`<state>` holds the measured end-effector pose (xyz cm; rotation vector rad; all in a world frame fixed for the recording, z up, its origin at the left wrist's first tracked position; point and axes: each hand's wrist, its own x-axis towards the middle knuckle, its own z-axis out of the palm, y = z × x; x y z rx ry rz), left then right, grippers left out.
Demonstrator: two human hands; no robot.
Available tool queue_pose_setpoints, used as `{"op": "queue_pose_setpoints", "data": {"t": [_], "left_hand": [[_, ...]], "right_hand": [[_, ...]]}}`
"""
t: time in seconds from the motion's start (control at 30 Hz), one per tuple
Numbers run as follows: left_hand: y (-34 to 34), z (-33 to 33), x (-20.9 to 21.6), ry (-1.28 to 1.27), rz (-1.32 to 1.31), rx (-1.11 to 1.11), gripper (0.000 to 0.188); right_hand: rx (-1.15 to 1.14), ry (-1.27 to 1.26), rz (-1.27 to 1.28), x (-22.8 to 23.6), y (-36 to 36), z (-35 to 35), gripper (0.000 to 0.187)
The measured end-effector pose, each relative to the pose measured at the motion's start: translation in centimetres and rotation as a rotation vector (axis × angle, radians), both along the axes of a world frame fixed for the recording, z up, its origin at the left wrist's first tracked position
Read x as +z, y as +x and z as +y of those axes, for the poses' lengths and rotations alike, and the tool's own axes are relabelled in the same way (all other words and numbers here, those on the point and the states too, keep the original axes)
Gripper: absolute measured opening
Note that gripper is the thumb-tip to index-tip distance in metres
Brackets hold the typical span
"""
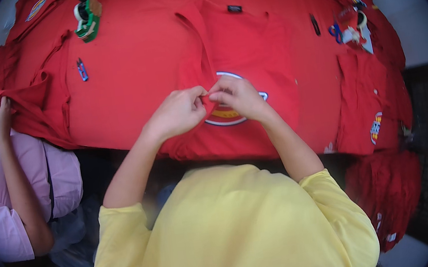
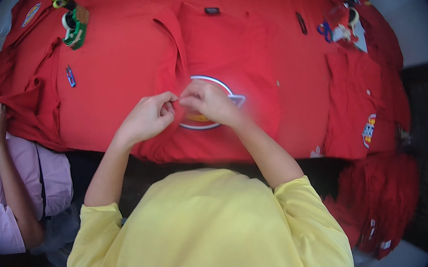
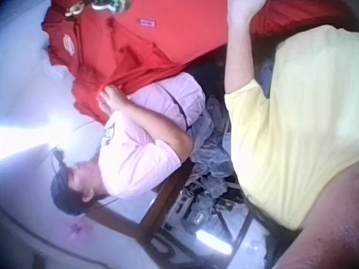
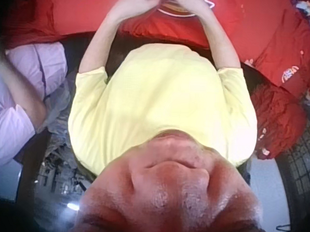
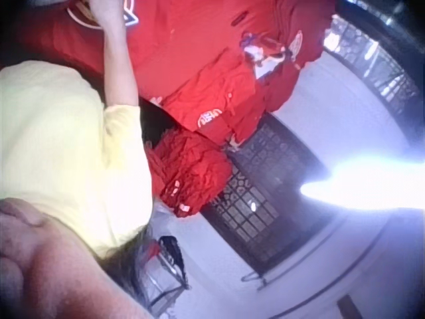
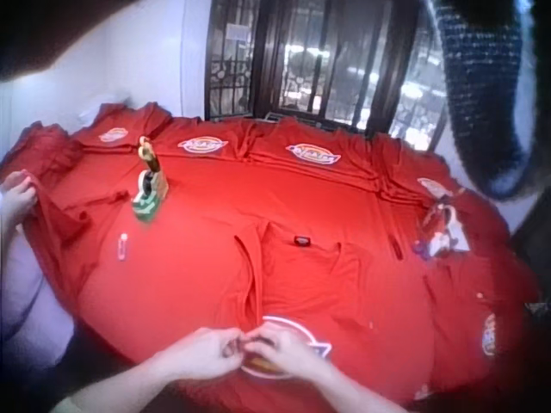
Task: The person picks up red shirts one by one from a table, turns them over to check the collar and fabric, and applies small stickers to tags near the neck area using a pink pen.
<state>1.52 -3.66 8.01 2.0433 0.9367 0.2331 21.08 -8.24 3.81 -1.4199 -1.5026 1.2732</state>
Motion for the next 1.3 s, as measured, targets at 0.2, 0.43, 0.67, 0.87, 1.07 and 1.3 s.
{"op": "queue_pose_setpoints", "data": {"t": [0.2, 0.43, 0.67, 0.87, 1.07, 1.3], "left_hand": [[2.4, 1.0, 0.9, -0.018, -0.016, -0.25, 0.025], [3.8, 0.3, 1.0, -0.395, -0.05, -0.102, 0.027], [-1.1, 0.7, -0.6, -0.225, -0.36, 0.276, 0.027], [0.6, -0.4, 1.2, 0.161, -0.07, 0.203, 0.021], [7.4, -4.8, -4.4, 0.395, -0.105, -0.043, 0.032], [6.2, -4.3, -9.2, 0.686, -0.21, -0.131, 0.015]], "right_hand": [[-0.163, -0.042, 0.28, 1.1, 3.1, -3.8, 0.019], [-0.157, 0.1, 0.125, 0.4, 3.7, -5.1, 0.017], [-0.84, 0.197, -0.825, -0.9, 11.5, -7.4, 0.027], [-0.571, 0.406, -1.018, 1.4, 9.6, -6.2, 0.023], [-0.042, 0.355, -0.424, -1.7, 7.7, -5.0, 0.029], [-0.492, -0.108, 0.211, -3.9, 13.6, -9.9, 0.024]]}}
